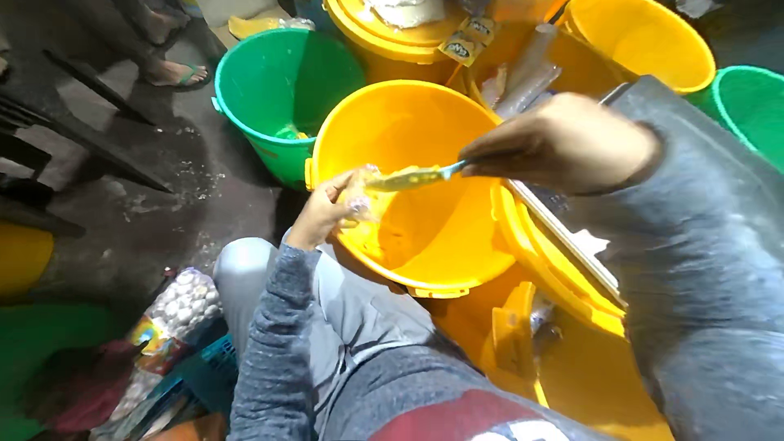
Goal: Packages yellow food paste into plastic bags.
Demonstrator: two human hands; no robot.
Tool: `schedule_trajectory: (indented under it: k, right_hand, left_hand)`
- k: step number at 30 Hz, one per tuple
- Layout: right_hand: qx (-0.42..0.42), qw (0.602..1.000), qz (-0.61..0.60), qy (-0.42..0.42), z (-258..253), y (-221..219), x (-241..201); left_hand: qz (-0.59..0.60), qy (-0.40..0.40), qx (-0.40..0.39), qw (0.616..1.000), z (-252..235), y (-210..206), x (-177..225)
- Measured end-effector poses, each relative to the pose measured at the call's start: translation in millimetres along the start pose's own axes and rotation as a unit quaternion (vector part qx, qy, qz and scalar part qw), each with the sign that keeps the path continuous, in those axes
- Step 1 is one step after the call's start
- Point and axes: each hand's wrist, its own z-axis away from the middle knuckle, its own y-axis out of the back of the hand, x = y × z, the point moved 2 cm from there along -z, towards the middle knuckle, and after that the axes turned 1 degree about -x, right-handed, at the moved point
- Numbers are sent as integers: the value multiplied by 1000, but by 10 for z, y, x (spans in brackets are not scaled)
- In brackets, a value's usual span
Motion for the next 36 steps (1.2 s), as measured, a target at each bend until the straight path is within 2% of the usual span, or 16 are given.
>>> schedule_trajectory:
  k: [3,5,8,10,13,16,18,23,24,26,28,29,30,32,33,36]
  right_hand:
    - [-31,996,29,-82,-12,266,73]
    - [-122,972,71,-187,-345,4,86]
    - [-314,899,79,-294,-991,-1115,207]
    - [-391,862,49,-319,-1196,-1968,429]
    - [-436,832,25,-342,-1102,-2886,929]
    - [-474,800,5,-368,-954,-3350,1335]
    - [-466,802,-10,-373,-871,-3667,1588]
    - [-522,792,-34,-316,-895,-4089,1861]
    - [-504,809,-45,-300,-837,-4158,1852]
    - [-408,867,-64,-280,-666,-4290,1791]
    - [-522,788,-71,-320,-813,-4217,1653]
    - [-546,768,-69,-329,-812,-4268,1648]
    - [-532,777,-66,-330,-708,-4435,1717]
    - [-456,830,-54,-316,-415,-4825,1907]
    - [-454,836,-44,-306,-397,-4818,1911]
    - [-568,778,-24,-266,-732,-4182,1644]
  left_hand:
    - [99,-9,167,981,37,349,-143]
    - [173,-37,228,957,2,522,-76]
    - [291,-96,217,927,-82,806,44]
    - [334,-111,223,909,-72,983,63]
    - [343,-109,260,896,-4,1190,90]
    - [241,-117,236,934,277,1406,-5]
    - [240,-122,249,930,407,1507,-13]
    - [256,-111,256,925,435,1595,30]
    - [256,-95,273,923,426,1577,58]
    - [288,-72,298,907,423,1564,74]
    - [300,-58,309,901,415,1544,80]
    - [295,-53,312,902,402,1529,82]
    - [283,-52,316,904,383,1509,85]
    - [264,-71,302,913,352,1503,73]
    - [250,-83,292,919,333,1501,76]
    - [220,-96,287,927,326,1462,95]
